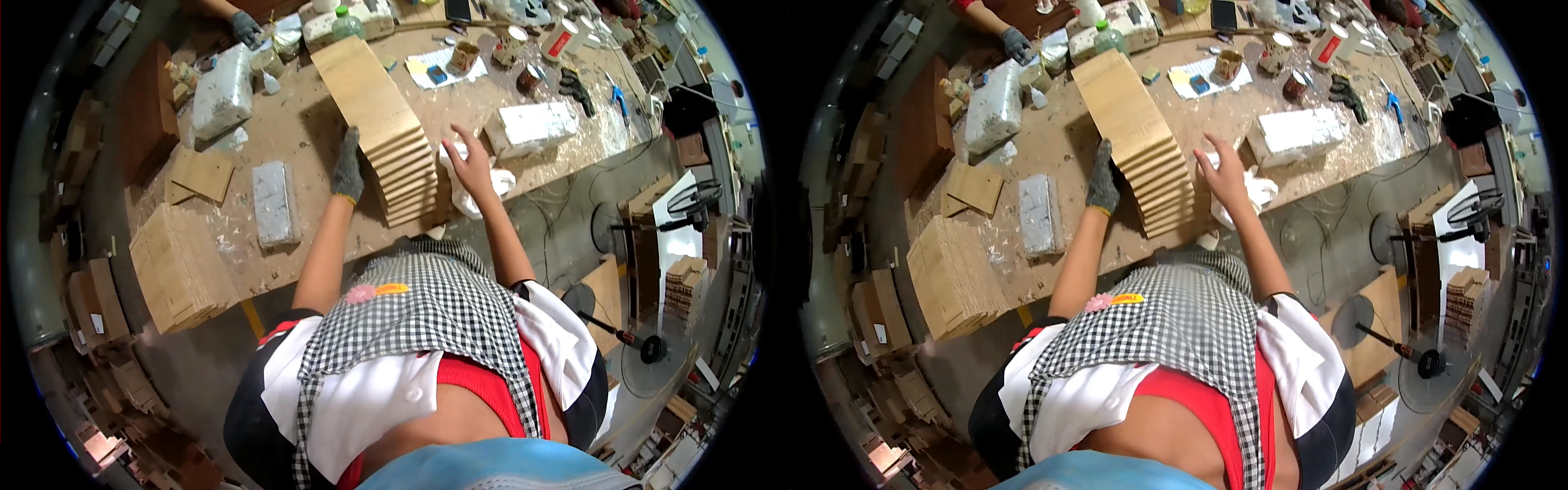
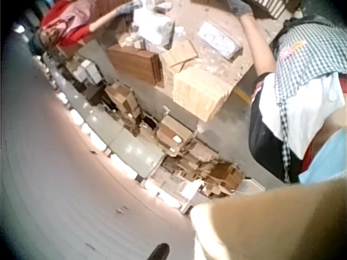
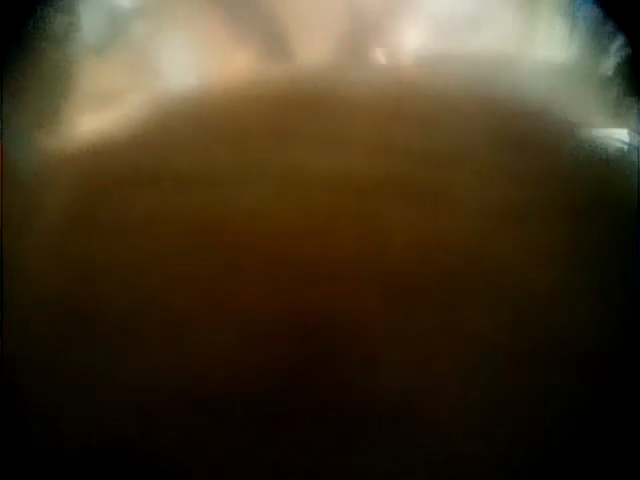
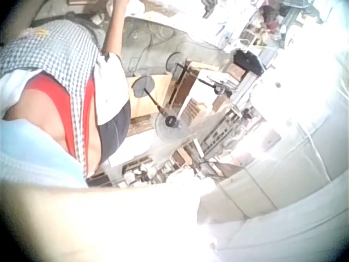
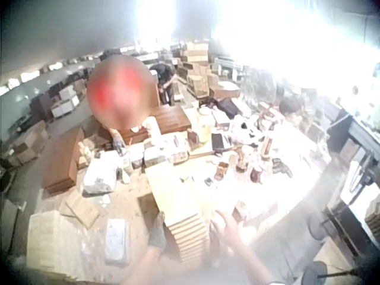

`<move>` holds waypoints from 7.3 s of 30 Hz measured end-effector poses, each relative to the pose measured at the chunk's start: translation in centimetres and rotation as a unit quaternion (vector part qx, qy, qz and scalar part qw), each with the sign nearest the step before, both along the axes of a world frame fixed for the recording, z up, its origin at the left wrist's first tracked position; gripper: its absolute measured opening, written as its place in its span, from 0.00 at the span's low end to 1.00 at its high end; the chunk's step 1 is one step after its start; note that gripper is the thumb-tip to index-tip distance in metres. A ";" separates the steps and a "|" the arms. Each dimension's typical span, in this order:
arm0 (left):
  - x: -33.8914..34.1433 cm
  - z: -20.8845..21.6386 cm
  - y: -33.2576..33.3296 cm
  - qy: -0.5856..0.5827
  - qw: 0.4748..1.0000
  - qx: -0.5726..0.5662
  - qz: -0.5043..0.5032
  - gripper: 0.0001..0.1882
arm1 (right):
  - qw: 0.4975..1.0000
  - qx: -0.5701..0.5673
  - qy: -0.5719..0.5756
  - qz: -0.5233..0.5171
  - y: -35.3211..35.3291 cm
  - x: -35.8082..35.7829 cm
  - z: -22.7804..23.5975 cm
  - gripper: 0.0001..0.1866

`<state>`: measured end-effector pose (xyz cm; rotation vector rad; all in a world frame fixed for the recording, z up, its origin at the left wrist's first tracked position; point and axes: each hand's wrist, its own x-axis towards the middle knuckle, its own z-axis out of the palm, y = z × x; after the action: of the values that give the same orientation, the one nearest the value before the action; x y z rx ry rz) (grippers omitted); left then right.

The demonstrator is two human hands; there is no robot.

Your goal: The person wipes several wooden blocks with a white cloth, handles a plastic bottle, and applies a substance to the edge of one block using a small tool.

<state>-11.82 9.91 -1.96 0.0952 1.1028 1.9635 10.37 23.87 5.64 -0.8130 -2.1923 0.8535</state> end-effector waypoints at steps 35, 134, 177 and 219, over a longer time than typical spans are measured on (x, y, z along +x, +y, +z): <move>5.9 3.0 -1.7 0.127 0.988 0.047 -0.074 0.23 | 0.776 -0.605 0.058 0.168 1.0 -5.9 -3.8 0.44; 6.6 5.3 -7.7 -0.195 0.965 0.161 0.068 0.32 | 0.834 0.268 -0.221 0.430 -5.2 -9.9 5.7 0.30; 1.1 0.2 -27.2 -0.178 0.921 0.041 0.343 0.31 | 0.914 -0.225 -0.099 0.322 -15.4 -11.7 6.7 0.21; 1.7 -2.5 -29.7 0.657 0.527 -0.519 0.145 0.39 | 0.827 0.380 -0.283 0.302 -20.6 -31.5 -9.7 0.29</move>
<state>-10.08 -19.82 -4.49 0.8763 3.2555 0.7786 -21.15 3.29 -4.02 0.0780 -3.0406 -0.1191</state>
